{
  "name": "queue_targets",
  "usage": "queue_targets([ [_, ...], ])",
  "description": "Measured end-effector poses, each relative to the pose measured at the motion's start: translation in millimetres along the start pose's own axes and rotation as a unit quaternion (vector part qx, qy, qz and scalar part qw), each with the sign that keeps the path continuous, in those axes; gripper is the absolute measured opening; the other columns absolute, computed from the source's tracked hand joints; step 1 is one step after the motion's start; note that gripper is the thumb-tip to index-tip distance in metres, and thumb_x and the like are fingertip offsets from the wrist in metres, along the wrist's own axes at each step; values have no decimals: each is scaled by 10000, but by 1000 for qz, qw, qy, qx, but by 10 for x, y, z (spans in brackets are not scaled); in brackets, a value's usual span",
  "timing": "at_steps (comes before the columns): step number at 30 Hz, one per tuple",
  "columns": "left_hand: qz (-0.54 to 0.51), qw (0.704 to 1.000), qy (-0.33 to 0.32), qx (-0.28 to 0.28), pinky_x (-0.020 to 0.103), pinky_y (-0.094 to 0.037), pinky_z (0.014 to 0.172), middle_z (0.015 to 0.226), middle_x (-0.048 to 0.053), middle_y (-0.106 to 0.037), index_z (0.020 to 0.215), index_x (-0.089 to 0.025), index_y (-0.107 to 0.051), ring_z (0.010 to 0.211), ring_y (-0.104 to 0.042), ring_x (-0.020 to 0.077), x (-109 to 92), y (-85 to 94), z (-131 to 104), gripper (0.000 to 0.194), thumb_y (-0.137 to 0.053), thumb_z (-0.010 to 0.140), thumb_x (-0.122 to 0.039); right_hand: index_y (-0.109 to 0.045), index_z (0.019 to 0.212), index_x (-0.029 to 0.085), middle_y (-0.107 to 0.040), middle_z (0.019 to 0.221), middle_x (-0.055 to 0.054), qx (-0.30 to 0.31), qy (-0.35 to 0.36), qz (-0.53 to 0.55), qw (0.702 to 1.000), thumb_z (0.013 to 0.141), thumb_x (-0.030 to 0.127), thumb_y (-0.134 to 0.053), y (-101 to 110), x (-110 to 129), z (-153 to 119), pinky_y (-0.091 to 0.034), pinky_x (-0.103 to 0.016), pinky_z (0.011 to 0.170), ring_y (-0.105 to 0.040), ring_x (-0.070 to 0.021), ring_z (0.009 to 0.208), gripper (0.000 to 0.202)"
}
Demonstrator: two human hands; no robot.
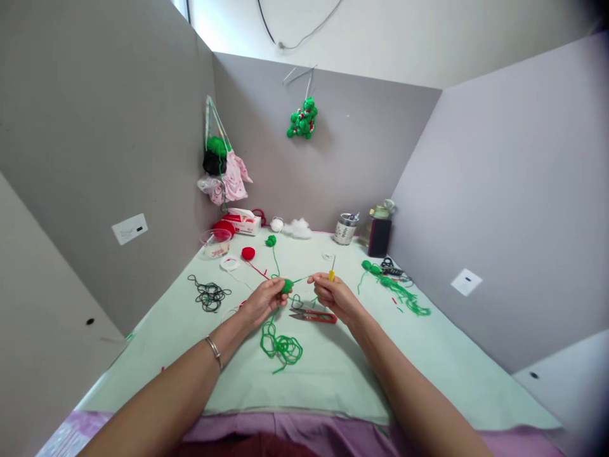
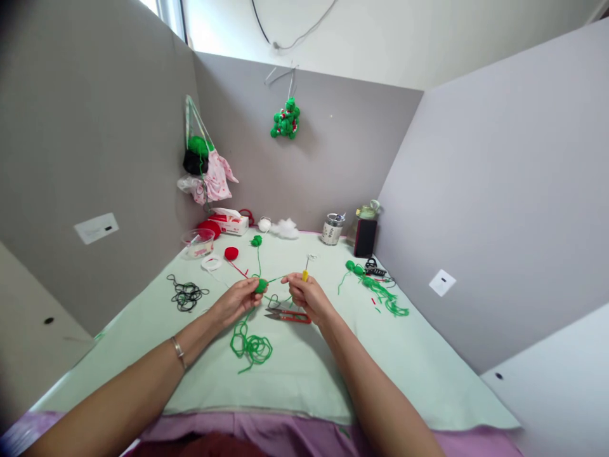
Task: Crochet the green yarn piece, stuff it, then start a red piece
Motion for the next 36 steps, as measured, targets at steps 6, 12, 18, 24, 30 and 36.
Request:
queue_targets([
  [6,4,1000,4,0,203,-456,493,752,24,-645,1105,-139,-620,531,-550,90,4,-46,-24,319,-613,964,-424,-646,879,144,-236,458,144,19,-6,-16,1000,790,435,-723,-48,-21,3,-67,-240,440,-87,-52,446,314],
  [12,41,999,-5,-22,154,-402,451,676,-47,-555,928,-159,-600,492,-485,51,-3,-55,-43,350,-805,802,-413,-650,886,143,-234,463,146,17,-14,-26,999,778,439,-723,-51,-17,5,-61,-242,439,-81,-53,448,324],
  [18,83,996,17,-31,153,-237,360,483,-102,-363,751,-147,-576,376,-312,42,24,-7,-21,456,-641,866,-583,-677,870,129,-242,462,143,10,-17,-42,999,765,421,-723,-43,-10,9,-65,-248,447,-96,-50,446,314],
  [24,88,996,-22,-27,188,-435,499,683,-32,-552,976,-151,-614,533,-498,81,-35,-58,-62,289,-680,837,-396,-683,882,134,-236,456,141,20,-14,-52,998,775,434,-718,-67,5,-6,-64,-251,446,-94,-56,450,320],
  [30,78,997,-10,-21,174,-363,434,665,-51,-494,980,-169,-592,489,-438,72,-13,-41,-52,350,-662,872,-495,-692,890,128,-237,468,136,35,-17,-58,998,785,423,-718,-89,-18,-14,-80,-246,448,-109,-55,453,314],
  [36,83,996,7,-25,156,-332,424,614,-62,-455,839,-141,-603,462,-385,48,29,-3,-22,439,-696,851,-570,-683,901,128,-221,481,137,30,-15,-59,998,806,440,-707,-58,-7,-9,-78,-244,451,-94,-58,466,327],
])
Point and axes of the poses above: each hand's wrist, its own z-axis towards the middle knuckle, its own y-axis out of the back of the hand, x = y × z, the point moved 6 cm from there along z, towards the middle knuckle
